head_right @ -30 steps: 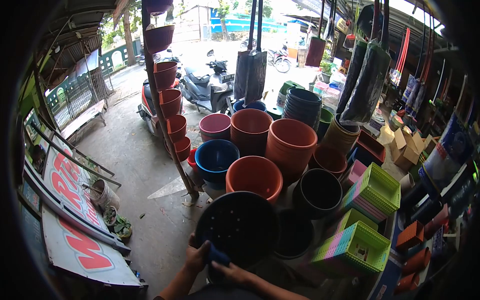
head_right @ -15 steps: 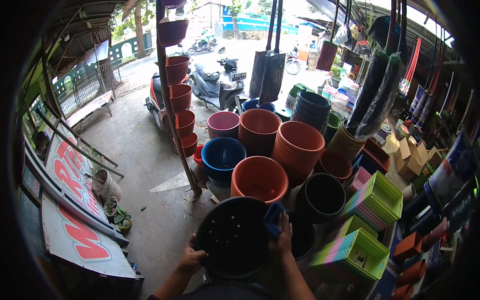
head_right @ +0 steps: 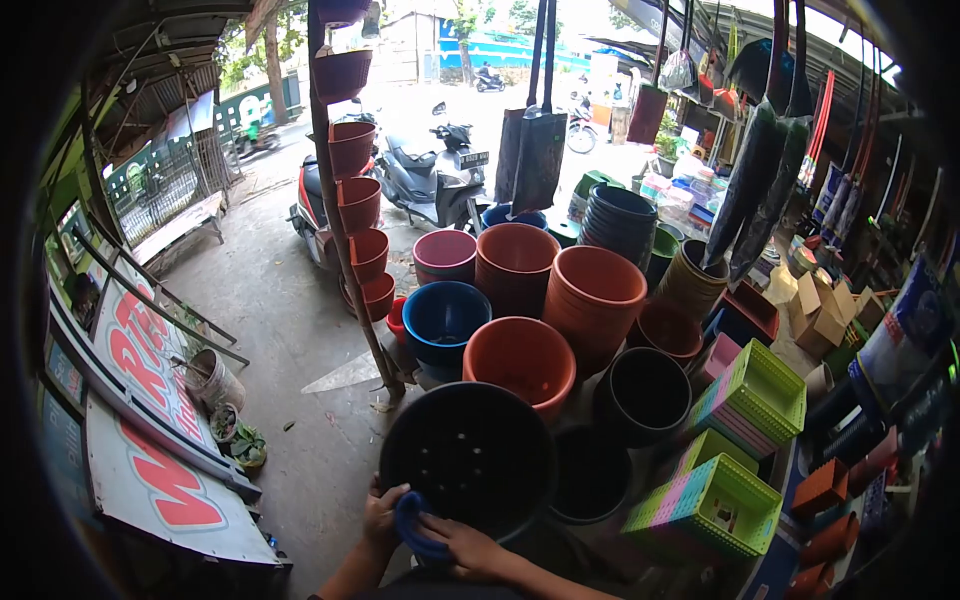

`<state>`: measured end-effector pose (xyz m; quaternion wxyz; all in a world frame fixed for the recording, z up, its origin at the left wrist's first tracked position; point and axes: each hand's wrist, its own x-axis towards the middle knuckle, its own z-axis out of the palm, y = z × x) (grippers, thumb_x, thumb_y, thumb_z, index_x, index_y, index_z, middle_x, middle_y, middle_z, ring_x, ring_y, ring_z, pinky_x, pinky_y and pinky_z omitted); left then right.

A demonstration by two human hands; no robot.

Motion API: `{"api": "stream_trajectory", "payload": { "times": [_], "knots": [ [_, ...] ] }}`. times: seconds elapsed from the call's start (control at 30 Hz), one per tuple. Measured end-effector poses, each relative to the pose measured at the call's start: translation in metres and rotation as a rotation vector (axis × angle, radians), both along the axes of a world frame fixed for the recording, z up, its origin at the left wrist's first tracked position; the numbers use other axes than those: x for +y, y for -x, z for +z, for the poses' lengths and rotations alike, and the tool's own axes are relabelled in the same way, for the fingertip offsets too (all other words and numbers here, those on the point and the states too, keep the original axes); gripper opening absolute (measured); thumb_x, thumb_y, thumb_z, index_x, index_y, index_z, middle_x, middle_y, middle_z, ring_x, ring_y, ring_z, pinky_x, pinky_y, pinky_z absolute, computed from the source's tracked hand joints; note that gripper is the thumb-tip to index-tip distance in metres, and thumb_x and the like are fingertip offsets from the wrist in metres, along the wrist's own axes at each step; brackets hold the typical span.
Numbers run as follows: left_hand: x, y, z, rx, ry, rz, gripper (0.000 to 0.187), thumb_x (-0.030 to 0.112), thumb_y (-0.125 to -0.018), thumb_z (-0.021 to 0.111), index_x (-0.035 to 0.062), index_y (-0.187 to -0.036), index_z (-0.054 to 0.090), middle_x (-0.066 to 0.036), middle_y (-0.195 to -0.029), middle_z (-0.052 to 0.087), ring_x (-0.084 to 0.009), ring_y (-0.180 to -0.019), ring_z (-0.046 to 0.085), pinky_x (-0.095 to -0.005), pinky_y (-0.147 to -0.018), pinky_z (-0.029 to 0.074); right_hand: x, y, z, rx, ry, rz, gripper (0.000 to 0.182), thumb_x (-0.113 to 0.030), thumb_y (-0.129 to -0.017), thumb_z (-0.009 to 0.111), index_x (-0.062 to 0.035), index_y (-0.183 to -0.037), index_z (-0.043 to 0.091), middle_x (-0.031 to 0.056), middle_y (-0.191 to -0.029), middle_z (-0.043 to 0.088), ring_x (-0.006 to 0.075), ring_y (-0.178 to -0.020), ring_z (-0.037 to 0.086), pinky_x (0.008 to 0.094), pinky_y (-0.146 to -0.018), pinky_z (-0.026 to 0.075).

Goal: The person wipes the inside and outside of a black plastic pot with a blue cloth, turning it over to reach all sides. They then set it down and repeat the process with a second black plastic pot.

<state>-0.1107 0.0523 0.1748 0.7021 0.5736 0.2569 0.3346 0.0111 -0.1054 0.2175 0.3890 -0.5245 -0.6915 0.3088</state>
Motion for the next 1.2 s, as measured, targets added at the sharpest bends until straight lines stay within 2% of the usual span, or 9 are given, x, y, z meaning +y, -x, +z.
{"api": "stream_trajectory", "payload": {
  "times": [0.1, 0.37, 0.43, 0.57, 0.63, 0.77, 0.87, 1.07, 1.2],
  "knots": [
    [0.005, -0.013, 0.054, -0.316, 0.656, 0.138, 0.051, -0.020, -0.074, 0.047, 0.0121, -0.114, 0.050, -0.012, -0.098, 0.063, -0.0231, -0.083, 0.066, -0.0335, -0.070, 0.059, -0.031, -0.025, 0.013, -0.274, 0.100, -0.069, 0.073, -0.023, -0.079, 0.062, -0.0135, -0.148, 0.039, 0.0138, -0.149, 0.041, 0.0304, -0.135, 0.044, 0.0479, -0.110, 0.034],
    [0.013, -0.005, 0.036, -0.222, 0.481, 0.198, 0.074, -0.017, -0.073, 0.047, 0.0109, -0.139, 0.026, -0.016, -0.112, 0.057, -0.0292, -0.108, 0.059, -0.0431, -0.083, 0.056, -0.049, -0.065, 0.010, -0.792, -0.113, -0.217, 0.035, -0.019, -0.081, 0.061, -0.0177, -0.116, 0.063, -0.0015, -0.111, 0.067, 0.0136, -0.105, 0.063, 0.0366, -0.098, 0.042],
    [0.013, -0.007, 0.016, 0.119, -0.663, 0.383, 0.063, -0.003, -0.079, 0.054, 0.0124, -0.138, 0.039, -0.015, -0.117, 0.058, -0.0284, -0.120, 0.053, -0.0462, -0.087, 0.053, -0.044, -0.074, 0.014, -0.792, -0.138, -0.212, 0.030, -0.017, -0.084, 0.058, -0.0205, -0.114, 0.065, -0.0037, -0.108, 0.068, 0.0117, -0.102, 0.064, 0.0348, -0.097, 0.042],
    [0.006, 0.014, 0.065, 0.481, -1.367, -0.313, 0.040, 0.016, -0.082, 0.060, 0.0132, -0.121, 0.060, -0.011, -0.116, 0.063, -0.0285, -0.113, 0.059, -0.0459, -0.087, 0.052, -0.036, -0.092, 0.015, -0.757, -0.112, -0.165, 0.031, -0.017, -0.084, 0.059, -0.0208, -0.114, 0.064, -0.0037, -0.109, 0.068, 0.0118, -0.103, 0.063, 0.0331, -0.098, 0.040],
    [0.001, 0.010, 0.051, 0.660, -1.165, -0.789, 0.030, 0.028, -0.074, 0.069, 0.0142, -0.101, 0.070, -0.009, -0.101, 0.069, -0.0315, -0.094, 0.067, -0.0421, -0.076, 0.054, -0.031, -0.094, 0.016, -0.746, -0.104, -0.127, 0.032, -0.017, -0.083, 0.060, -0.0209, -0.114, 0.065, -0.0036, -0.110, 0.068, 0.0111, -0.106, 0.062, 0.0330, -0.098, 0.040],
    [0.002, 0.006, 0.009, 0.702, -1.049, -0.759, 0.034, 0.028, -0.071, 0.071, 0.0121, -0.100, 0.068, -0.011, -0.093, 0.070, -0.0348, -0.085, 0.067, -0.0434, -0.074, 0.055, -0.023, -0.102, 0.020, -0.814, -0.173, -0.185, 0.038, -0.021, -0.083, 0.059, -0.0220, -0.120, 0.062, -0.0019, -0.114, 0.065, 0.0134, -0.110, 0.060, 0.0343, -0.096, 0.042],
    [-0.001, 0.009, -0.001, 0.591, -1.030, -0.597, 0.033, 0.020, -0.078, 0.064, 0.0122, -0.109, 0.068, -0.013, -0.099, 0.070, -0.0318, -0.085, 0.068, -0.0387, -0.071, 0.055, -0.019, -0.105, 0.037, -0.816, -0.246, -0.355, 0.044, -0.020, -0.083, 0.058, -0.0186, -0.127, 0.060, -0.0005, -0.112, 0.064, 0.0166, -0.106, 0.061, 0.0341, -0.093, 0.043],
    [-0.007, 0.002, 0.025, 0.474, 0.011, -0.234, 0.025, 0.025, -0.093, 0.064, 0.0022, -0.102, 0.067, -0.004, -0.083, 0.069, -0.0155, -0.069, 0.065, -0.0322, -0.065, 0.052, -0.023, -0.060, 0.038, -0.778, -0.157, -0.534, 0.071, -0.027, -0.075, 0.062, -0.0127, -0.143, 0.046, 0.0080, -0.128, 0.052, 0.0231, -0.116, 0.051, 0.0438, -0.099, 0.037],
    [-0.016, -0.004, 0.028, 0.082, 0.382, -0.126, 0.050, 0.048, -0.098, 0.052, -0.0009, -0.105, 0.064, -0.007, -0.093, 0.066, -0.0126, -0.075, 0.062, -0.0282, -0.068, 0.053, -0.018, -0.007, 0.014, -0.764, -0.081, -0.276, 0.074, -0.034, -0.077, 0.058, -0.0137, -0.146, 0.041, 0.0082, -0.157, 0.030, 0.0196, -0.146, 0.025, 0.0478, -0.117, 0.010]
  ]
}}
